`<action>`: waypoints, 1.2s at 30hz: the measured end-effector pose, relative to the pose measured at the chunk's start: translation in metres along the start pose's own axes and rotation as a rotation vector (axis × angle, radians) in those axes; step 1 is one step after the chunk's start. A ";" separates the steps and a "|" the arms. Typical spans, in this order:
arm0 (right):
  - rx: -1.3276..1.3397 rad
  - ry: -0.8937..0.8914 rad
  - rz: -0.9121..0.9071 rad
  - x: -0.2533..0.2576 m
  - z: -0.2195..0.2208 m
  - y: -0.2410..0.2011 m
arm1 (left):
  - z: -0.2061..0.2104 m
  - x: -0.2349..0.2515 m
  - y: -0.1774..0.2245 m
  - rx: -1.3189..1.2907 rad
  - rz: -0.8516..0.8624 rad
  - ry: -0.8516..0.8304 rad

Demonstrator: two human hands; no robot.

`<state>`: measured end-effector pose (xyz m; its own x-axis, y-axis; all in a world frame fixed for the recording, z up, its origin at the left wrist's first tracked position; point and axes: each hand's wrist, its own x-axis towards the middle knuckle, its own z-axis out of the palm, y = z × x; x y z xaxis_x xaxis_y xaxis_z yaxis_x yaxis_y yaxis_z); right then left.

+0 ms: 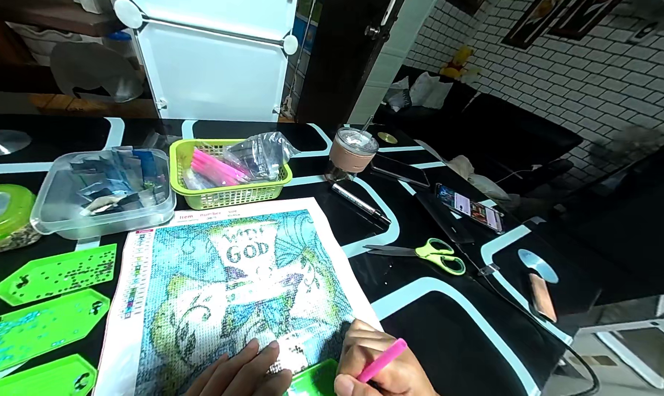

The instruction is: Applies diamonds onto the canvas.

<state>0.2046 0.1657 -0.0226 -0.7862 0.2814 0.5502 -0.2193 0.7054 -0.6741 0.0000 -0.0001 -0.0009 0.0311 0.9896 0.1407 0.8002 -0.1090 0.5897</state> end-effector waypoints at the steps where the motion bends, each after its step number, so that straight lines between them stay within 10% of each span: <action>1: 0.001 -0.002 0.002 0.000 0.000 0.000 | 0.000 0.000 0.000 0.008 0.006 0.006; 17: 0.113 0.330 0.275 0.001 0.001 0.013 | 0.000 0.000 0.000 0.008 -0.006 -0.005; 36: -0.093 0.256 0.262 0.003 0.002 0.015 | -0.001 0.000 0.000 0.010 -0.008 -0.024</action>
<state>0.1977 0.1758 -0.0327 -0.6362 0.6052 0.4785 0.0323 0.6406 -0.7672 -0.0005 -0.0001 0.0002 0.0390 0.9923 0.1173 0.8066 -0.1005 0.5825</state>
